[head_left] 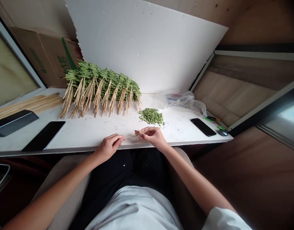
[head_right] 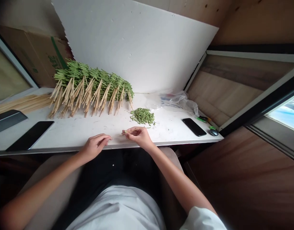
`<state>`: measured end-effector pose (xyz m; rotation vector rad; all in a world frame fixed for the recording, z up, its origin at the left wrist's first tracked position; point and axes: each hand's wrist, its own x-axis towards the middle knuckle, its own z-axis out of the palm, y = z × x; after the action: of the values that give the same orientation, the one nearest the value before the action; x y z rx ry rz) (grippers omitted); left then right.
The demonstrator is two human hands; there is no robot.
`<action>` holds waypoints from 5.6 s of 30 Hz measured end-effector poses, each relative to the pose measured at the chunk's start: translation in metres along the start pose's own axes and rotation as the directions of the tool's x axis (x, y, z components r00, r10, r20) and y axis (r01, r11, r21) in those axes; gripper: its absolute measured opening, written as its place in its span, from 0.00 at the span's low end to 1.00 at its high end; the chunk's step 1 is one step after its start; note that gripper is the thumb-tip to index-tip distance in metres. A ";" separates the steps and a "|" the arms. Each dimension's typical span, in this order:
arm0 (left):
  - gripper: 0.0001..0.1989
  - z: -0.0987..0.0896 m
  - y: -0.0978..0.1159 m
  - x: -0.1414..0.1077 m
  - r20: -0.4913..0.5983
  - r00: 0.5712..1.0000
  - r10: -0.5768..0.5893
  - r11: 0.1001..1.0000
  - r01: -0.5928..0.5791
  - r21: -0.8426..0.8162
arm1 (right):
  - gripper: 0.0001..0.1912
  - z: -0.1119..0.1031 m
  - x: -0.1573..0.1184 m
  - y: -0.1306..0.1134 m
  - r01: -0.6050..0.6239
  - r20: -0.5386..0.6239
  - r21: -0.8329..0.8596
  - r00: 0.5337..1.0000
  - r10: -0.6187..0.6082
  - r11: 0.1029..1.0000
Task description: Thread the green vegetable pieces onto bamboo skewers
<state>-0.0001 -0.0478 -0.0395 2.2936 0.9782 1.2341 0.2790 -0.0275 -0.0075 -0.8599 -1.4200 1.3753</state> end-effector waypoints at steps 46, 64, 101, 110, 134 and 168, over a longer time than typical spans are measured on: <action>0.16 -0.010 -0.030 0.007 -0.153 0.973 -0.175 0.975 0.193 0.112 | 0.08 -0.179 0.119 -0.058 -0.263 -0.241 -0.795 0.964 0.113 0.546; 0.14 0.018 -0.012 0.020 -0.113 0.968 -0.223 0.975 0.220 -0.039 | 0.23 -0.076 0.025 -0.016 0.026 -0.322 0.211 0.946 0.044 0.977; 0.14 0.017 -0.007 0.018 -0.129 0.968 -0.217 0.975 0.210 -0.066 | 0.19 -0.042 0.018 -0.004 0.061 -0.379 0.290 0.924 0.056 0.955; 0.13 0.017 -0.007 0.017 -0.144 0.967 -0.211 0.977 0.202 -0.074 | 0.19 -0.035 0.014 -0.015 0.072 -0.363 0.343 0.930 0.062 0.936; 0.12 0.012 -0.001 0.016 -0.164 0.983 -0.082 0.995 0.089 0.039 | 0.16 -0.036 0.011 -0.016 0.099 -0.386 0.238 0.923 0.001 0.966; 0.12 0.016 -0.002 0.011 -0.204 0.978 -0.048 0.996 0.063 0.069 | 0.17 -0.010 0.006 -0.010 0.163 -0.463 0.210 0.885 -0.049 0.964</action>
<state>0.0166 -0.0378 -0.0434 2.2112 1.1690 1.4524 0.2882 -0.0197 0.0020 -0.8575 -0.9004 1.1385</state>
